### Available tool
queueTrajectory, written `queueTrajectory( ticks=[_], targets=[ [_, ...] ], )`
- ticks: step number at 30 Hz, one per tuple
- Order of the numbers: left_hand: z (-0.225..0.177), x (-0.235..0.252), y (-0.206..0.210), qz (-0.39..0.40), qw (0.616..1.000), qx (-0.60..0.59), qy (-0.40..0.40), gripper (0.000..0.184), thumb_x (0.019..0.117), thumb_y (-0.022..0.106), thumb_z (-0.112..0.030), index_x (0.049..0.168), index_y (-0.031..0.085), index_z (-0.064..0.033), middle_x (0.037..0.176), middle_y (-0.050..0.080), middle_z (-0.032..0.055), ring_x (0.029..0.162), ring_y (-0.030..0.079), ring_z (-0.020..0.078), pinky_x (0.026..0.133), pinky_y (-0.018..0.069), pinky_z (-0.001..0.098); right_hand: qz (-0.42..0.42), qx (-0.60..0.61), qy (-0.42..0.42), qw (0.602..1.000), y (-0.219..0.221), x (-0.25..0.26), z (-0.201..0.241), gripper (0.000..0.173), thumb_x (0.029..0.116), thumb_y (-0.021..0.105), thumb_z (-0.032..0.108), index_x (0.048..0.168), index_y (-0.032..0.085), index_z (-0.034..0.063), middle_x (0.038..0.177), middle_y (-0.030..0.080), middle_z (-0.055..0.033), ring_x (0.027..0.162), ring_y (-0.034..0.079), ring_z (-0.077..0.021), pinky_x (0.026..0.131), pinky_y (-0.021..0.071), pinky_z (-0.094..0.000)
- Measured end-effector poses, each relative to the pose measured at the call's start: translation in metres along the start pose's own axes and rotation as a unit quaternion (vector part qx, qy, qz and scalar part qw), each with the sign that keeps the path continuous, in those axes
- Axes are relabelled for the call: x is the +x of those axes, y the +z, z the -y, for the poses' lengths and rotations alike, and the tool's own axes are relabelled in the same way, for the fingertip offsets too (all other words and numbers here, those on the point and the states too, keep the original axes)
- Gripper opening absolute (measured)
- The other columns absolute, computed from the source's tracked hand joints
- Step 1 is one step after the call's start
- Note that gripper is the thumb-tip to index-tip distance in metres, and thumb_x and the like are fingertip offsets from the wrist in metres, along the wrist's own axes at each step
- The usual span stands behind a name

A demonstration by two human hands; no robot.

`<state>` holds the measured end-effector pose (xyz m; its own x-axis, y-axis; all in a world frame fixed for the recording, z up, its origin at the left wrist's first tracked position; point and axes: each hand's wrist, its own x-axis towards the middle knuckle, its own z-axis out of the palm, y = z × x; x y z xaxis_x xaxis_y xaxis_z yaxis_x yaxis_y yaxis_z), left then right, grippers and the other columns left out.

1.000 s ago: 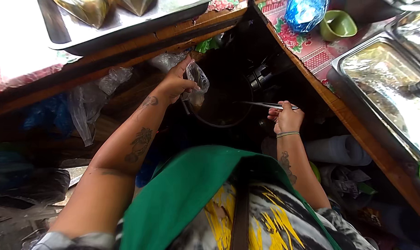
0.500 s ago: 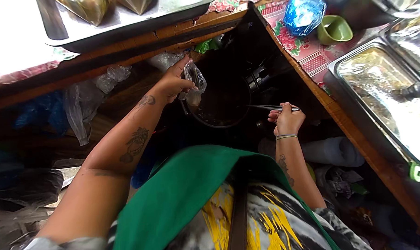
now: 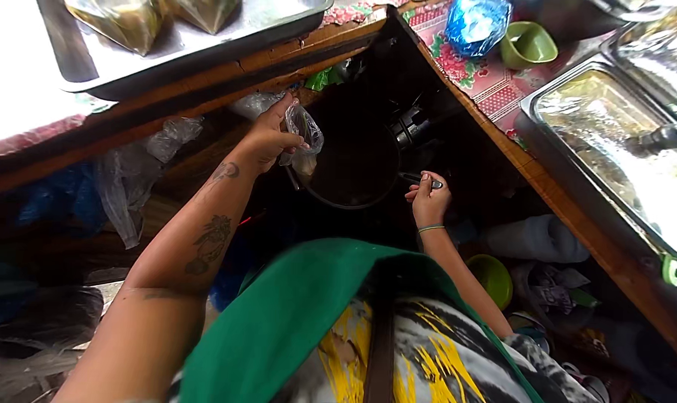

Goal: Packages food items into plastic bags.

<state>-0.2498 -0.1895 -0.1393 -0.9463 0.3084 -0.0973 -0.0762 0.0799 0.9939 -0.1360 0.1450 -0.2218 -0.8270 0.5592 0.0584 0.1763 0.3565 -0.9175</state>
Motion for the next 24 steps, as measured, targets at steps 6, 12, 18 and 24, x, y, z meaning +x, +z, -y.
queueTrajectory(
  ticks=[6, 12, 18, 24],
  targets=[
    [-0.001, -0.001, 0.000, -0.010, 1.000, 0.007, -0.001, 0.102, 0.0804, 0.067, 0.016, 0.165, 0.019, -0.0159, 0.162, 0.036, 0.0080, 0.094, 0.066, 0.0161, 0.065, 0.0556, 0.0277, -0.062, 0.185, 0.141, 0.971, -0.002, 0.002, -0.006, 0.029, 0.1128, 0.042, 0.020, 0.122, 0.056, -0.0030, 0.067, 0.064, -0.0061, 0.050, 0.065, -0.0134, 0.050, 0.0582, -0.0281],
    [0.002, 0.000, -0.002, -0.002, 1.000, 0.010, 0.001, 0.103, 0.0806, 0.066, 0.017, 0.165, 0.018, -0.0163, 0.166, 0.031, 0.0051, 0.097, 0.066, 0.0154, 0.065, 0.0559, 0.0279, -0.078, 0.220, 0.143, 0.962, -0.016, -0.002, 0.014, 0.027, 0.1129, 0.042, 0.019, 0.119, 0.058, -0.0020, 0.068, 0.065, -0.0054, 0.051, 0.066, -0.0133, 0.049, 0.0585, -0.0278],
    [0.005, 0.002, 0.001, 0.007, 1.000, 0.013, 0.002, 0.106, 0.0800, 0.068, 0.017, 0.165, 0.016, -0.0161, 0.166, 0.029, 0.0062, 0.100, 0.065, 0.0156, 0.065, 0.0553, 0.0275, -0.062, 0.230, 0.081, 0.968, -0.038, 0.000, 0.051, 0.027, 0.1132, 0.040, 0.018, 0.115, 0.060, -0.0001, 0.069, 0.068, -0.0028, 0.053, 0.067, -0.0124, 0.050, 0.0599, -0.0275],
    [0.016, 0.005, 0.017, 0.000, 1.000, 0.025, -0.007, 0.114, 0.0766, 0.071, 0.019, 0.166, 0.010, -0.0160, 0.169, 0.022, 0.0088, 0.101, 0.067, 0.0190, 0.068, 0.0584, 0.0315, -0.030, 0.244, -0.016, 0.969, -0.055, 0.001, 0.099, 0.024, 0.1128, 0.037, 0.018, 0.112, 0.057, 0.0049, 0.071, 0.070, 0.0023, 0.056, 0.070, -0.0106, 0.053, 0.0622, -0.0276]
  ],
)
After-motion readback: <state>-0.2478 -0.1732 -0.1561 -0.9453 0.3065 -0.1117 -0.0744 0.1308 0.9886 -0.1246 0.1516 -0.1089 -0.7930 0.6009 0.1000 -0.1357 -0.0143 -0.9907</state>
